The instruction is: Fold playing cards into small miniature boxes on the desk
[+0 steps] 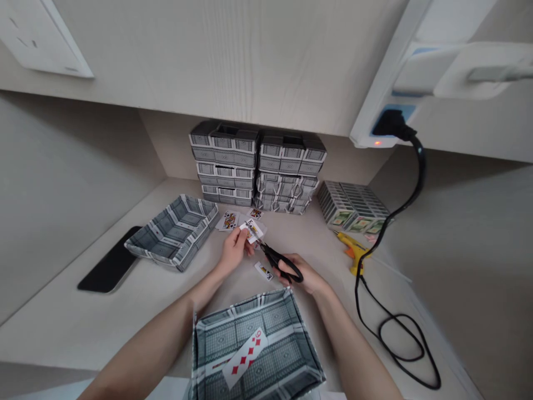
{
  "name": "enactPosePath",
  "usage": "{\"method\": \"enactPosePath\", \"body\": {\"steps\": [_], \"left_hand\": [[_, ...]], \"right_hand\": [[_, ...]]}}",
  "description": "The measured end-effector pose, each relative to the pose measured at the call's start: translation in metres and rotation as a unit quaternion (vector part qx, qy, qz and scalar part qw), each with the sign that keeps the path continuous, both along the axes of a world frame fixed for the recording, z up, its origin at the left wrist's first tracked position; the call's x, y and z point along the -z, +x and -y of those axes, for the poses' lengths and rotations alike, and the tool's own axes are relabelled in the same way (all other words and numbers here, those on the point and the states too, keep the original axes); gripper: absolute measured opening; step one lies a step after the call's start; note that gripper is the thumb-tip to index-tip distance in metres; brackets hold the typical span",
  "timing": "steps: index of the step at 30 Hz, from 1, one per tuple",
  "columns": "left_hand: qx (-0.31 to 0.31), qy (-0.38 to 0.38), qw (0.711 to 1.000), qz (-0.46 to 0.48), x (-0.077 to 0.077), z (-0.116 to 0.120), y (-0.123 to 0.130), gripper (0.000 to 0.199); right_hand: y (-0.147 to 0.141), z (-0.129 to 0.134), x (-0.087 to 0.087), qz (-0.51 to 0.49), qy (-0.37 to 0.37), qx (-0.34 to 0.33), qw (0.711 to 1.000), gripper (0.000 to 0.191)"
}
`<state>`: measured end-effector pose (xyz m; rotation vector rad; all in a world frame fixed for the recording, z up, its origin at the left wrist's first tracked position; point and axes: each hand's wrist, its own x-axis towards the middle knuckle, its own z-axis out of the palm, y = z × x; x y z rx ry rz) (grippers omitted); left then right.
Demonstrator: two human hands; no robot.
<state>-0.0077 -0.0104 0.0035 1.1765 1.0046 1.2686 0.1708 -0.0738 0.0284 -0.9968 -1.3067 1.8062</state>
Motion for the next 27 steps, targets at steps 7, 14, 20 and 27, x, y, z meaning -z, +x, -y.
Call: {"method": "enactPosePath", "body": {"steps": [7,14,20,27], "left_hand": [[0.004,-0.007,1.000,0.009,0.0014,-0.0010,-0.0003,0.032],[0.002,-0.012,1.000,0.010,0.0043,-0.0029,-0.0005,0.033],[0.001,-0.019,1.000,0.017,0.0013,-0.0014,-0.0003,0.031],[0.003,-0.020,1.000,0.021,0.0012,-0.0017,-0.0004,0.029]], "right_hand": [[-0.0004,-0.0003,0.0019,0.008,0.004,-0.002,1.000,0.046],[-0.0014,-0.0001,0.0004,0.025,0.011,-0.002,1.000,0.046],[-0.0028,0.0002,-0.0004,0.029,0.017,0.005,0.999,0.045],[-0.0030,0.0006,0.0022,0.007,0.018,0.006,1.000,0.040]]}}
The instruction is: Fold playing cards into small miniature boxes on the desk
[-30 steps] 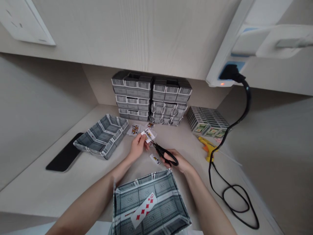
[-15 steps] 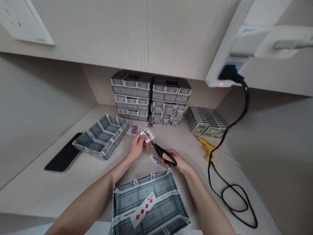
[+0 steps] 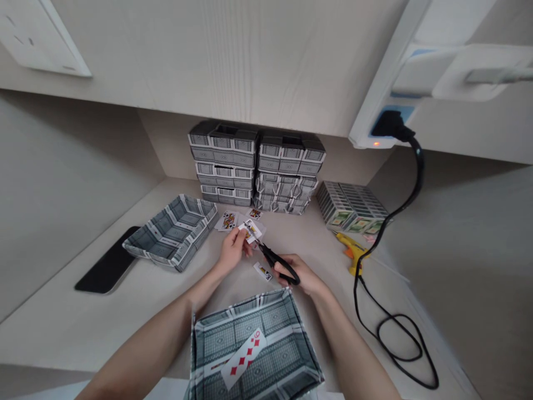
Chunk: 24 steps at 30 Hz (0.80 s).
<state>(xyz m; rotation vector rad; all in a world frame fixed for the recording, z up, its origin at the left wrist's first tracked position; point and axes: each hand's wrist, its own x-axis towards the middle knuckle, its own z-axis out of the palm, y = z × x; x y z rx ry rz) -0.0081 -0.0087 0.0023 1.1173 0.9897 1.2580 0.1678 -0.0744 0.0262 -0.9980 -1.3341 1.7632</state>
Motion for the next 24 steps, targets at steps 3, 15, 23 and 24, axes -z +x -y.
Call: {"method": "enactPosePath", "body": {"steps": [3,15,23,24], "left_hand": [[0.003,0.003,1.000,0.001,0.0005,-0.0004,-0.0001,0.029],[0.009,-0.002,1.000,0.008,0.0010,-0.0013,-0.0005,0.031],[0.008,-0.010,1.000,0.010,0.0004,-0.0009,-0.0008,0.032],[0.007,-0.010,1.000,0.010,0.0006,-0.0009,-0.0009,0.032]], "right_hand": [[0.0003,0.0004,-0.0008,-0.003,-0.007,0.002,1.000,0.039],[-0.0014,0.0002,0.0007,0.031,-0.004,0.015,0.999,0.043],[-0.0016,-0.0011,0.0046,0.024,0.000,0.018,1.000,0.044],[-0.0017,-0.0011,0.0044,0.026,0.000,0.018,0.999,0.045]]}}
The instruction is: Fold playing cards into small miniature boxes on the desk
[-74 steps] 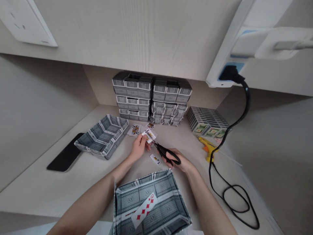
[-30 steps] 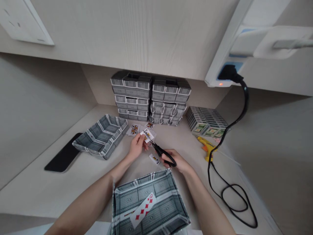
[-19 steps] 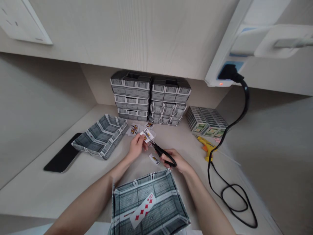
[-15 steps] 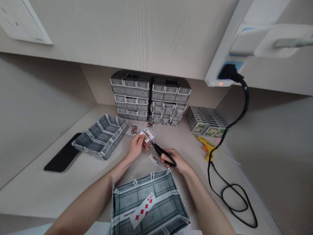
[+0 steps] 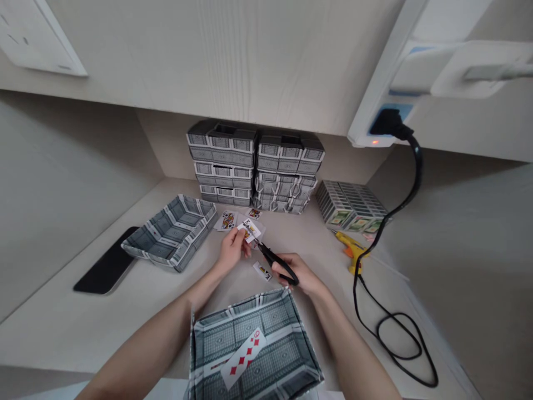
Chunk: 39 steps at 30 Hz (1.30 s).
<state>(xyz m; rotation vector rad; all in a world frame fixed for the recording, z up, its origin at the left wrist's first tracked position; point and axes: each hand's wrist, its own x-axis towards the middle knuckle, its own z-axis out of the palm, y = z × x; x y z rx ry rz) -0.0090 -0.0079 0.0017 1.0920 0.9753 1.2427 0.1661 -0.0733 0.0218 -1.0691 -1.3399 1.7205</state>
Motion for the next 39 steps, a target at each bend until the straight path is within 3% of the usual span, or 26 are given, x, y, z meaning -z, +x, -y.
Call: {"method": "enactPosePath", "body": {"steps": [9,22,26,29,31,34,36,39], "left_hand": [[0.008,-0.003,1.000,0.000,0.000,0.000,0.000,0.031],[0.008,-0.007,1.000,0.000,-0.003,0.002,0.001,0.030],[0.010,0.002,1.000,-0.015,0.000,0.003,0.002,0.030],[0.018,0.017,0.999,-0.035,0.002,0.003,0.001,0.030],[0.027,0.025,0.998,-0.041,0.002,0.003,0.001,0.030],[0.036,0.038,0.997,-0.054,0.002,0.004,0.000,0.032],[0.038,0.044,0.996,-0.068,0.002,0.004,-0.001,0.033],[0.039,0.048,0.995,-0.082,0.002,0.005,-0.001,0.035]], "right_hand": [[0.000,0.001,-0.002,0.026,0.004,0.007,1.000,0.052],[0.001,0.002,-0.002,0.031,0.013,0.007,0.999,0.047],[0.000,0.001,-0.003,0.036,0.015,0.026,0.999,0.049],[0.000,-0.005,-0.001,0.063,0.050,0.090,0.993,0.051],[0.005,-0.010,0.002,0.124,0.114,0.175,0.970,0.049],[0.017,-0.017,0.011,0.285,0.237,0.281,0.885,0.042],[0.025,-0.019,0.015,0.394,0.256,0.309,0.827,0.044],[0.033,-0.018,0.017,0.500,0.233,0.314,0.772,0.050]]}}
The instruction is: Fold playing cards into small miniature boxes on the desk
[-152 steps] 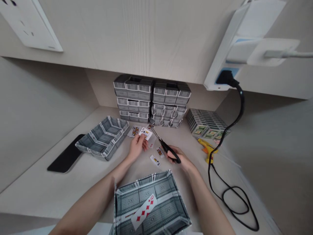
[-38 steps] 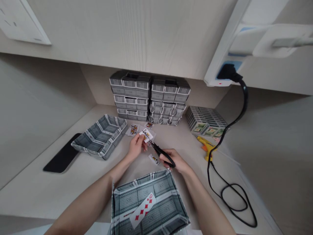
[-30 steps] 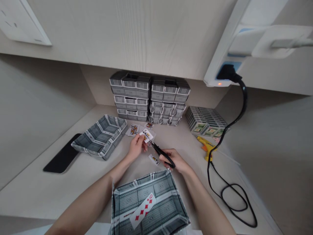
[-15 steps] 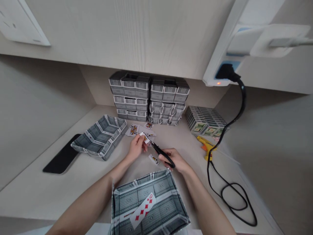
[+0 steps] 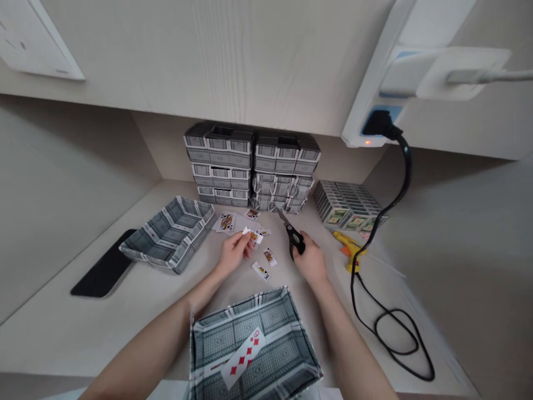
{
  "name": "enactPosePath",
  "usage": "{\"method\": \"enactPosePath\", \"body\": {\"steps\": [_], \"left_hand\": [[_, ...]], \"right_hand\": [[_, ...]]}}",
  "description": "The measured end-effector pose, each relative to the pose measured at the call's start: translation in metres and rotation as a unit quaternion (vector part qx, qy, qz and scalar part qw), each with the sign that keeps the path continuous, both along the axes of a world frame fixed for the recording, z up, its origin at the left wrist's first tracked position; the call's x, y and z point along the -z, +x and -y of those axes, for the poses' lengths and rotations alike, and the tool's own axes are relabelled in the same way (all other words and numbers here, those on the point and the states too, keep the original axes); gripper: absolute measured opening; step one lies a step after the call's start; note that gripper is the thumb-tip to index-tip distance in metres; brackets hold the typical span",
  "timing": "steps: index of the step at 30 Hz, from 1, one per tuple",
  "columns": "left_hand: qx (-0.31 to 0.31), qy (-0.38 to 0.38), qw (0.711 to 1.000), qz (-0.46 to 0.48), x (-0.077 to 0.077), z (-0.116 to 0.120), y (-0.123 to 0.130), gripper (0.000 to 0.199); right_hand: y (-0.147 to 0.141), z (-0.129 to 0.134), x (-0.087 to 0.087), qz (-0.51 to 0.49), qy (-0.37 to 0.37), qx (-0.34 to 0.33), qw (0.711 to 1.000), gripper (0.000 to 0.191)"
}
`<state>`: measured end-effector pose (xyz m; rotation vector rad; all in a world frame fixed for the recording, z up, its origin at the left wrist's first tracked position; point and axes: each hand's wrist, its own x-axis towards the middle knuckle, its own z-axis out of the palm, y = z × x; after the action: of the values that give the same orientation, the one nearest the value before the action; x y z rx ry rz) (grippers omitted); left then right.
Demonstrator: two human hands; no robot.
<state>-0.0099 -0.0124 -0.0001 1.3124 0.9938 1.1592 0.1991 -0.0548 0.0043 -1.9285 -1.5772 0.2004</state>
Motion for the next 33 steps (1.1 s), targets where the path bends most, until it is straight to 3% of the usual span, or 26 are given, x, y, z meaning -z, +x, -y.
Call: {"method": "enactPosePath", "body": {"steps": [3,10,14,17,20,23,27,33], "left_hand": [[-0.001,0.008,1.000,-0.008,-0.001,0.001,0.000,0.036],[-0.017,0.032,0.998,-0.051,-0.004,0.003,0.001,0.036],[-0.013,0.042,0.995,-0.094,-0.006,0.004,0.003,0.035],[-0.008,0.065,0.990,-0.122,-0.006,0.006,0.004,0.034],[0.026,0.104,0.981,-0.159,-0.004,0.009,0.004,0.034],[0.063,0.147,0.967,-0.201,-0.002,0.011,0.004,0.035],[0.064,0.185,0.952,-0.235,0.000,0.014,0.004,0.037],[0.061,0.173,0.952,-0.243,-0.001,0.014,0.005,0.020]], "right_hand": [[0.001,0.001,0.000,0.053,-0.024,0.020,0.998,0.049],[-0.004,0.001,0.001,0.121,-0.033,-0.020,0.992,0.050],[-0.003,0.002,-0.002,0.115,-0.019,-0.013,0.993,0.035],[-0.007,0.004,-0.005,0.059,0.041,-0.050,0.996,0.027],[-0.020,0.006,-0.005,-0.048,0.089,-0.149,0.984,0.025],[-0.037,0.007,-0.001,-0.138,0.043,-0.215,0.966,0.024],[-0.048,0.007,0.007,-0.200,-0.046,-0.209,0.956,0.018],[-0.044,0.004,0.011,-0.239,-0.089,-0.233,0.938,0.021]]}}
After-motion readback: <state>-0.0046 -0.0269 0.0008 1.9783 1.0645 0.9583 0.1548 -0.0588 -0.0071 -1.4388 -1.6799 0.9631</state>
